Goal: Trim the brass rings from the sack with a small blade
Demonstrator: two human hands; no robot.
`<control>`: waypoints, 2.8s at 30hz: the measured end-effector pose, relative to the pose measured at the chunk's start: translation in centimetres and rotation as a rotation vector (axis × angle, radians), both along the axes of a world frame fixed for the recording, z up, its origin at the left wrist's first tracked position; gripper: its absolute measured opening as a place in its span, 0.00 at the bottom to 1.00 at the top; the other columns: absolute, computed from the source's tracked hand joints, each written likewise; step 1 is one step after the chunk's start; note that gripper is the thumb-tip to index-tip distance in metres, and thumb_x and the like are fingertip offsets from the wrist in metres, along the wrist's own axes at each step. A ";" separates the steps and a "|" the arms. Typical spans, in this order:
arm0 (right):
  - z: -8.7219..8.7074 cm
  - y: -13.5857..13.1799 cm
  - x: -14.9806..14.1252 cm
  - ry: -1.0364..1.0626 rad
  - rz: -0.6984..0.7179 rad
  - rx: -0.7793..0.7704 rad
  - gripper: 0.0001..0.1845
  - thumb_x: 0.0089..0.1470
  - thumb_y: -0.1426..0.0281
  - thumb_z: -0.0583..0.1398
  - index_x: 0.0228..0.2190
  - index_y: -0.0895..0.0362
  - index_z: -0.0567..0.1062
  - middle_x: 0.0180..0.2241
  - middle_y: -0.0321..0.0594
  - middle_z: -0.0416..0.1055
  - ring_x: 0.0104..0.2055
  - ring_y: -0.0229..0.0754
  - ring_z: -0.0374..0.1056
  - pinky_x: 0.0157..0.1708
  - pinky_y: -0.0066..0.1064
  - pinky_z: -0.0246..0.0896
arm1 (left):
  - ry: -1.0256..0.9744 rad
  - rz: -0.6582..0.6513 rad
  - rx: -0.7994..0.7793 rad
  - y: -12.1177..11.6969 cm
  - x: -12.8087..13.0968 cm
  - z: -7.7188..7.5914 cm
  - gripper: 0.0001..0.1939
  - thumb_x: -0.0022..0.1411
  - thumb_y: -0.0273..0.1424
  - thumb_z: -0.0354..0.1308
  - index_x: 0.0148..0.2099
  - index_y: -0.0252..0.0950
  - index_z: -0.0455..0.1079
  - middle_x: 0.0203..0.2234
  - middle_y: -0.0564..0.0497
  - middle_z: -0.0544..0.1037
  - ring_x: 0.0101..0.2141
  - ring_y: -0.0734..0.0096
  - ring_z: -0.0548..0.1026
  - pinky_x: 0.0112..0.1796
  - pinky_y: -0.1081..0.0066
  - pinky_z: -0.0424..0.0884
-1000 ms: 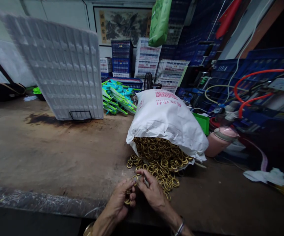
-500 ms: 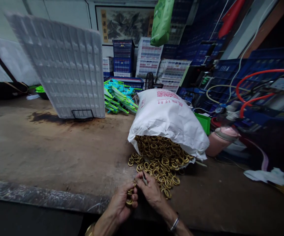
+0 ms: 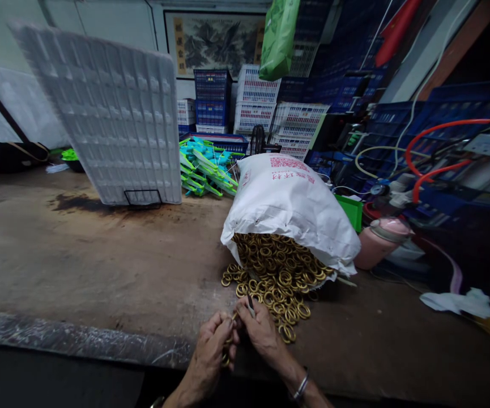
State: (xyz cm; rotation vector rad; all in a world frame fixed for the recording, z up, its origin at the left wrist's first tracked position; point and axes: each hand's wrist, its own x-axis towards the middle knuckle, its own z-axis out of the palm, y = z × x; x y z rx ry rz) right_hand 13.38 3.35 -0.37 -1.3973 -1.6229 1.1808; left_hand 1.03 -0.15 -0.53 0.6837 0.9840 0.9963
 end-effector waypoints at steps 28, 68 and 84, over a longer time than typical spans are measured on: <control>0.4 -0.3 1.9 -0.784 0.039 0.188 0.19 0.38 0.82 0.50 0.33 0.55 0.69 0.24 0.36 0.71 0.27 0.38 0.65 0.26 0.27 0.44 | -0.010 -0.128 0.147 -1.7 -1.0 2.9 0.17 0.54 0.44 0.55 0.27 0.35 0.59 0.17 0.57 0.67 0.13 0.84 0.61 0.14 0.82 0.56; 0.9 1.4 2.6 0.209 -0.090 -0.249 0.09 0.44 0.64 0.55 0.24 0.58 0.68 0.16 0.29 0.62 0.18 0.31 0.56 0.20 0.22 0.50 | 0.416 0.019 0.538 2.7 0.2 0.7 0.12 0.51 0.30 0.57 0.39 0.37 0.75 0.29 0.49 0.77 0.30 0.67 0.72 0.34 0.71 0.67; 1.9 -0.3 1.3 0.267 -0.007 -0.374 0.15 0.49 0.58 0.51 0.31 0.57 0.65 0.16 0.26 0.60 0.12 0.27 0.44 0.13 0.21 0.38 | 0.507 0.001 0.550 2.3 -1.0 0.4 0.07 0.52 0.30 0.57 0.29 0.39 0.77 0.21 0.50 0.74 0.24 0.68 0.68 0.30 0.72 0.63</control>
